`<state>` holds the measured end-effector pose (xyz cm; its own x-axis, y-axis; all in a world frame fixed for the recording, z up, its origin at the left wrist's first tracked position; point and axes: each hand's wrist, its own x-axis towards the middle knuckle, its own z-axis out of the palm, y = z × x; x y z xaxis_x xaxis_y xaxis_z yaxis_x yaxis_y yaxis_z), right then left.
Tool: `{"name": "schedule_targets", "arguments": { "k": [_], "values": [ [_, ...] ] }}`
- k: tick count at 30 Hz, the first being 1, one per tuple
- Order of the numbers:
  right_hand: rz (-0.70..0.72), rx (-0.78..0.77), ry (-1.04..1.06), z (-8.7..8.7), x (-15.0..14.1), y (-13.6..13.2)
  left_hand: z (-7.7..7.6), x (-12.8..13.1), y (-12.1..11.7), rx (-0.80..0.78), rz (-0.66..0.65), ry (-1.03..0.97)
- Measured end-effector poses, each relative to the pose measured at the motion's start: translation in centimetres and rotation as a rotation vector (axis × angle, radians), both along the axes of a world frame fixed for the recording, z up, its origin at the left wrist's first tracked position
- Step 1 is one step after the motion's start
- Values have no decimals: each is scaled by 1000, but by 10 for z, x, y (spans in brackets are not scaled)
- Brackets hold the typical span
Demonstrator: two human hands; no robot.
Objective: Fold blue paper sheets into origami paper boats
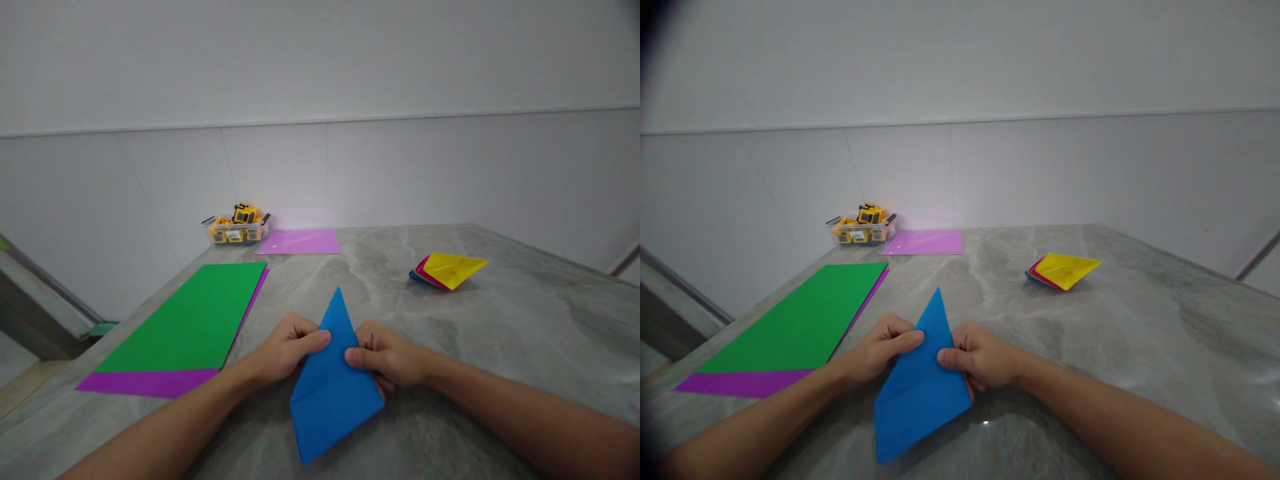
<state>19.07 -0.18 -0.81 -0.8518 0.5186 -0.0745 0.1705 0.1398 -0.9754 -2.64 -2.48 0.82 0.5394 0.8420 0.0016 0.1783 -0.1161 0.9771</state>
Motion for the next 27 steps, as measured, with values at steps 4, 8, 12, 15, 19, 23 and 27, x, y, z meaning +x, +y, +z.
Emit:
{"name": "schedule_targets", "arguments": {
  "k": [4,8,12,15,19,23,27],
  "values": [
    [76,39,-61,1,0,-4,0,-1,-2,-26,-92,-5],
    [58,59,-14,0,-3,-8,3,-3,-5,-7,-100,-8],
    [-89,49,62,-3,-8,-9,2,0,-7,9,-119,-5],
    [-204,91,128,-6,-11,-7,-2,5,-8,-2,-143,23],
    [-325,89,196,-7,-12,-4,-8,10,-4,11,-82,43],
    [-433,77,211,-8,-13,-1,-10,12,0,56,-28,62],
    [-463,85,219,-9,-13,-2,-9,12,0,71,-20,106]
  ]
}}
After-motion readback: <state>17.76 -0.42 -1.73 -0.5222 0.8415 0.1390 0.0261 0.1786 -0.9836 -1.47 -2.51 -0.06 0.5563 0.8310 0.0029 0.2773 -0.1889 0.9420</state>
